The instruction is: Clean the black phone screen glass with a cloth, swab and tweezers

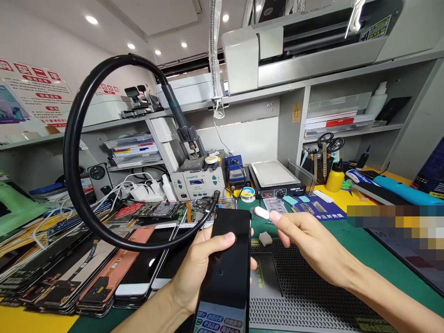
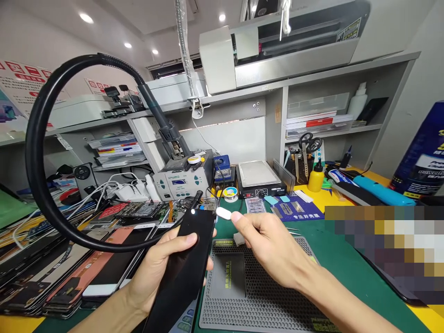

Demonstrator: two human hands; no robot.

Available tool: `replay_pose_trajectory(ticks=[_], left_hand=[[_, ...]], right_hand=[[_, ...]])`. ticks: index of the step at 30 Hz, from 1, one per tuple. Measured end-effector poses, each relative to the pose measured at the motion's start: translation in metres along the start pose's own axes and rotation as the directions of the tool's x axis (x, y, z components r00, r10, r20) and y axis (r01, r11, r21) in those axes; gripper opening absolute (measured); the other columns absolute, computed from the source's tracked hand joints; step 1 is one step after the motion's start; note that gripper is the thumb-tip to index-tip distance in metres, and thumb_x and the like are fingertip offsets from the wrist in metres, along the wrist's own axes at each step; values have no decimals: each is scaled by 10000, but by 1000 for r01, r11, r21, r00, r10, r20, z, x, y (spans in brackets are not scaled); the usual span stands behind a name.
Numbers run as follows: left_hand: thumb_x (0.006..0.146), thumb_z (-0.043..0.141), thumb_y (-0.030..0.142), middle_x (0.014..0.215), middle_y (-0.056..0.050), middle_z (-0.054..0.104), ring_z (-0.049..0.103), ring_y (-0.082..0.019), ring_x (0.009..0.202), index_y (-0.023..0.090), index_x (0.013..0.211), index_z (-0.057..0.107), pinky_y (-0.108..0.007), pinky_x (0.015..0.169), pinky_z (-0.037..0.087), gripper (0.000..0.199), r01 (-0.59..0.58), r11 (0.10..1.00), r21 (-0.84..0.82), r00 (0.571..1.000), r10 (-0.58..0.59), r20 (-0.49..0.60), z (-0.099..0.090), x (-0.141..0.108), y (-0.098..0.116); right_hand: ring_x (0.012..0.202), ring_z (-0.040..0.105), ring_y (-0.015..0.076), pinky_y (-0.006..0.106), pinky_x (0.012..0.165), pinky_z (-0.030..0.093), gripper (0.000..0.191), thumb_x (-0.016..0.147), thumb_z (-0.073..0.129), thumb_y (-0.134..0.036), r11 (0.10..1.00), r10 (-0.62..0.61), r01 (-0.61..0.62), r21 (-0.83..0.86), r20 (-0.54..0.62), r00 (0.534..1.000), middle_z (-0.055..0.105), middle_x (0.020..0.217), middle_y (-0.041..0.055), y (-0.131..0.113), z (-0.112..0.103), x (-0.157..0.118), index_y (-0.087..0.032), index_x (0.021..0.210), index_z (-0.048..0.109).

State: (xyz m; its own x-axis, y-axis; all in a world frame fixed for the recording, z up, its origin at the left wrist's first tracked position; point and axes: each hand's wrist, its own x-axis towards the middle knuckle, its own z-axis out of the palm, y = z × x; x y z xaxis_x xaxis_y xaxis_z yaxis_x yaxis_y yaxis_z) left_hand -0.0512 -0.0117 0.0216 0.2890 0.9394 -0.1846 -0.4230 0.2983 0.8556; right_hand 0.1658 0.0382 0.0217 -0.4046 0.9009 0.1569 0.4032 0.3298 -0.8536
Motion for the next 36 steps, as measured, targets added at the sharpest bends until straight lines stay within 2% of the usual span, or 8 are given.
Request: replay_pose_trajectory(ticks=[4,7,11,15,23,28,36], left_hand=[[909,632,239,719,-143,782,712,-177,547,132,971,743,-250,537,585,166,-37,999,3,999,37,6,-2,1,-3],[898,635,240,713,-139,780,712,-187,539,133,973,743,-265,533,585,170,1,1000,-25,1000,-1,-12,-3,3,-4],[899,608,250,672,-145,766,699,-187,510,121,1015,748,-257,501,572,223,27,997,-79,997,-32,-71,-2,4,-2],[901,606,257,652,-147,758,683,-186,472,105,1039,746,-248,464,557,249,12,998,-59,993,-19,-117,-2,2,0],[908,616,242,693,-157,773,716,-196,526,125,996,737,-267,512,590,190,11,998,-58,999,-13,-31,-4,2,-2],[910,629,243,718,-152,783,727,-200,537,137,941,718,-261,521,590,142,-12,1000,-27,999,13,31,-5,4,-7],[845,694,288,666,-126,759,693,-198,488,135,942,717,-286,492,588,183,-25,995,-102,997,17,-77,-9,3,-6]], right_hand=[[584,285,142,294,541,203,572,1009,327,-653,998,-23,27,-54,63,998,322,617,-48,0,8,-1,-219,644,397],[586,256,141,301,540,174,562,1011,328,-644,996,-10,17,-86,84,996,296,620,-47,4,6,2,-223,639,346],[588,224,143,305,545,165,570,997,369,-650,995,2,3,-96,52,999,252,624,-47,8,-3,6,-227,623,288],[562,233,140,308,540,172,595,990,358,-673,997,28,-28,-68,10,1000,247,589,-54,7,-8,6,-229,597,314],[582,307,142,302,559,220,629,976,364,-706,995,40,-46,91,59,997,334,593,-45,1,3,2,-212,589,416],[602,298,142,301,556,216,626,967,366,-728,996,29,-38,82,99,995,331,630,-45,4,9,1,-212,620,432],[570,253,132,316,549,175,634,970,394,-710,998,7,-14,66,109,994,289,587,-57,11,2,4,-212,578,376]])
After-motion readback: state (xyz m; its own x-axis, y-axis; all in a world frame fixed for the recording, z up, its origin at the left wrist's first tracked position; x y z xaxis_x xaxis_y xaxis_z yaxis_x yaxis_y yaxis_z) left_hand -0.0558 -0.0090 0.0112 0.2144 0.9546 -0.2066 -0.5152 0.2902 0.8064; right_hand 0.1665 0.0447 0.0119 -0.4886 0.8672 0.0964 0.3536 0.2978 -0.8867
